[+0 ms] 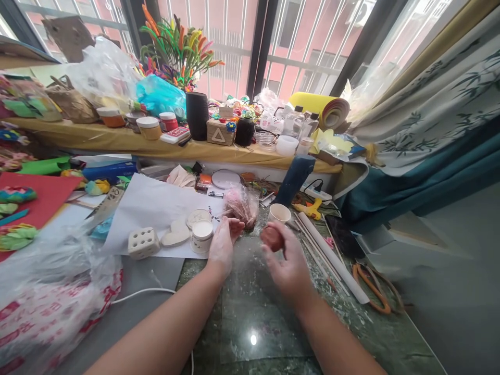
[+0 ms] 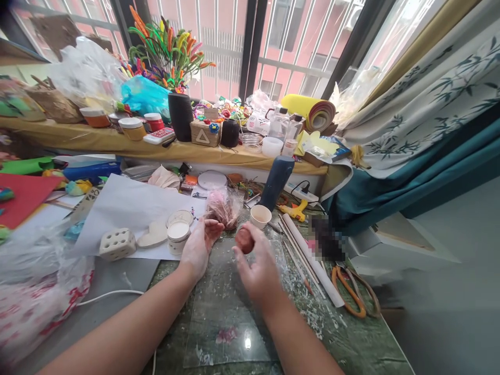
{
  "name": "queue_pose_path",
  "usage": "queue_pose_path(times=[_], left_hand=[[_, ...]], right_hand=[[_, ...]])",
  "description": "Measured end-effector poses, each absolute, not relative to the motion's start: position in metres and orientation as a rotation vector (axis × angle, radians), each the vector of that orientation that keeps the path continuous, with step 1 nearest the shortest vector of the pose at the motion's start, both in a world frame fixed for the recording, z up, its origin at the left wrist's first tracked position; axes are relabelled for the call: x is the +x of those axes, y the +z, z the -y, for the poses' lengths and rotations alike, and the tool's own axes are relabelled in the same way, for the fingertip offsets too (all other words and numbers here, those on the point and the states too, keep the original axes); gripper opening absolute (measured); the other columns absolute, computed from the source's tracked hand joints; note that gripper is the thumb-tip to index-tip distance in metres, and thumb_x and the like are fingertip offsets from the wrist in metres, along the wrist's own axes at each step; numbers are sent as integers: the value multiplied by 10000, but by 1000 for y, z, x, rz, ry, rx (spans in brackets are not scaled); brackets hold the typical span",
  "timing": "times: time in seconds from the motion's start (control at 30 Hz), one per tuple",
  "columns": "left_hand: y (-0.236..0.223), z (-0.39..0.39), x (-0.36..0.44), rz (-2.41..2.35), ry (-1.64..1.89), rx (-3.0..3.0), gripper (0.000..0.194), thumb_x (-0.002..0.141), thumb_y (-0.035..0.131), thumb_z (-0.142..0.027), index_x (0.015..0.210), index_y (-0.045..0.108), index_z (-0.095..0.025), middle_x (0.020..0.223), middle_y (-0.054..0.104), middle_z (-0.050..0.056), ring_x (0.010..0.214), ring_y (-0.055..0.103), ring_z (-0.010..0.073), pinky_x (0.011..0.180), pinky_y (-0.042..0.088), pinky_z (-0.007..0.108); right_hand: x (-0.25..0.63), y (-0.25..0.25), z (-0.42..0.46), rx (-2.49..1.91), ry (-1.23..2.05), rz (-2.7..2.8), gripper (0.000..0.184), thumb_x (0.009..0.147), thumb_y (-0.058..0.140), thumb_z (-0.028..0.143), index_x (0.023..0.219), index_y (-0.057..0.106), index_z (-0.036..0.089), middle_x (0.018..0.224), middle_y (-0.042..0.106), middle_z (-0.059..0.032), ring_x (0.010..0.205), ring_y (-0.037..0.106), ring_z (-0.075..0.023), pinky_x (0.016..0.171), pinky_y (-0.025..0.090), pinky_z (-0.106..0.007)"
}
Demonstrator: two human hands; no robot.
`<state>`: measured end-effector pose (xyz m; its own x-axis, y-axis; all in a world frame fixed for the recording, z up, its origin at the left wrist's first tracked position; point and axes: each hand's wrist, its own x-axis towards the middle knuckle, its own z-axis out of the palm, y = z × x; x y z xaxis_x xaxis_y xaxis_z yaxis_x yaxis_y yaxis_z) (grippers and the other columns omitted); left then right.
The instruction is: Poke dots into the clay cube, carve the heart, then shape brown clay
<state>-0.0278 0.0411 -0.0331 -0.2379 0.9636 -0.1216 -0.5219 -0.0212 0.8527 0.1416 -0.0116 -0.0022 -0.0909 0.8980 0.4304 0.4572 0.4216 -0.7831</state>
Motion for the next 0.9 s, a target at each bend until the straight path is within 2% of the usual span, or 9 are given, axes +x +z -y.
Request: queue_pose_path(times=[0.07, 0.13, 0.23, 0.37, 0.53, 0.67, 0.77, 0.83, 0.9], left_hand=[[-31, -40, -28, -973, 1580, 599, 507, 864, 628, -678, 874, 675, -174, 856, 740, 69, 907, 727, 218, 1000, 532, 417], [-31, -39, -28, -961, 1588, 586, 491, 859, 644, -663, 867, 679, -172, 855, 739, 74, 905, 728, 220, 1004, 533, 420], [-33, -40, -26, -963, 1594, 578, 460, 869, 644, -638, 844, 685, -180, 853, 741, 79, 892, 728, 226, 990, 543, 427], [-37, -43, -25, -987, 1590, 588, 433, 902, 610, -612, 828, 684, -192, 841, 745, 80, 868, 725, 231, 964, 553, 441], [-40, -43, -26, -1023, 1580, 643, 475, 923, 542, -645, 818, 668, -199, 825, 727, 59, 845, 710, 211, 972, 540, 418], [-38, -41, -26, -1067, 1584, 716, 533, 875, 541, -724, 812, 642, -205, 799, 712, 39, 824, 703, 205, 958, 536, 399], [-35, -40, -24, -1118, 1599, 790, 560, 837, 550, -759, 814, 619, -204, 780, 704, 40, 808, 702, 214, 905, 543, 395], [-32, -39, -23, -1151, 1600, 858, 549, 844, 543, -749, 880, 614, -206, 824, 713, 45, 821, 701, 214, 881, 545, 388], [-29, -37, -23, -1189, 1578, 953, 509, 871, 541, -708, 952, 611, -210, 910, 719, 55, 872, 698, 213, 887, 540, 378]], right_hand=[[133, -10, 8, -1147, 623, 2005, 554, 938, 643, 326, 1477, 529, 263, 1479, 595, -122, 1381, 545, -315, 1181, 418, -544], [130, -18, 7, -1152, 643, 2160, 581, 932, 644, 327, 1495, 515, 269, 1554, 523, -116, 1450, 469, -323, 1210, 379, -563], [134, -27, 9, -1248, 552, 2036, 615, 962, 597, 353, 1546, 433, 249, 1609, 431, -134, 1490, 409, -312, 1221, 367, -557], [139, -31, 7, -1310, 496, 1951, 505, 997, 530, 350, 1484, 498, 220, 1495, 555, -145, 1413, 499, -300, 1207, 391, -551], [117, -25, 6, -1239, 562, 2219, 482, 1001, 530, 320, 1473, 552, 223, 1489, 596, -123, 1394, 527, -302, 1193, 420, -536], [102, -19, 11, -1204, 564, 2281, 523, 960, 556, 209, 1483, 552, 209, 1517, 571, -125, 1439, 480, -295, 1215, 401, -507], [102, -20, 16, -1161, 620, 2249, 591, 952, 549, 194, 1537, 481, 226, 1568, 515, -125, 1474, 436, -288, 1223, 384, -523], [104, -21, 20, -1098, 671, 2192, 696, 920, 588, 206, 1587, 392, 231, 1624, 436, -131, 1508, 385, -295, 1231, 363, -538], [109, -21, 21, -1033, 718, 2019, 727, 868, 632, 205, 1563, 418, 219, 1612, 441, -143, 1499, 395, -305, 1234, 350, -538]])
